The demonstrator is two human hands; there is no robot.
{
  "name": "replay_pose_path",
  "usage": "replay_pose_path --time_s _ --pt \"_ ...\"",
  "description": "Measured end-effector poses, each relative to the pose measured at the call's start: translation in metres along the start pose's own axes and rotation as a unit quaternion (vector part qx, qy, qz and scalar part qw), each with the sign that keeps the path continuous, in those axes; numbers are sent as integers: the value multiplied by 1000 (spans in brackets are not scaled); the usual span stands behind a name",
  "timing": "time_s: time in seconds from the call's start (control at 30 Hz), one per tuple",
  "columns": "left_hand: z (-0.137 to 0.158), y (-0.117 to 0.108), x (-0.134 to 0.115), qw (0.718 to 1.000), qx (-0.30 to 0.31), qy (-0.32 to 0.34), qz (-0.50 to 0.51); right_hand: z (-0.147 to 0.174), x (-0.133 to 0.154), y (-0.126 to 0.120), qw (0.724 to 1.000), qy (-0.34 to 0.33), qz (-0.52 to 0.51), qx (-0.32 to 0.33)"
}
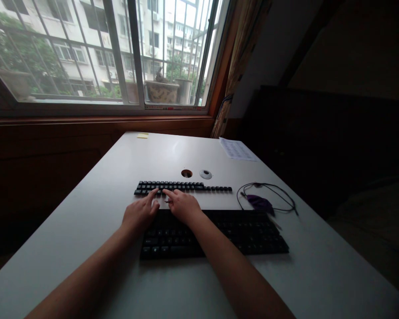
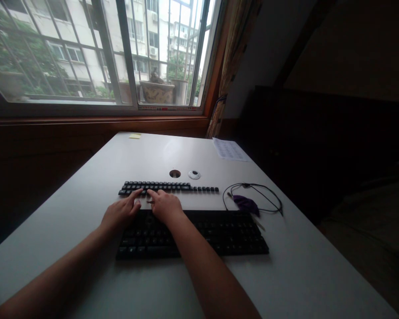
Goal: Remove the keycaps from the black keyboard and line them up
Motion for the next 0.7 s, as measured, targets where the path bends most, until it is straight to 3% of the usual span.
replay_pose_path --time_s 0.23,0.7 --pt "3 -6 10 998 -27 48 0 -1 -1 1 1000 2 -2 5" --pt "3 -6 11 998 -4 50 -26 -1 -1 2 1000 0 -6 1"
Point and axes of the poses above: each hand's wrist, its own z-axis away from the middle knuckle, its own y-axis out of the palm, x = y × z, the point moved 2 cm from there along -z, towards the middle knuckle, and after that the axes turned 15 degrees about y, right-handed, at the moved point
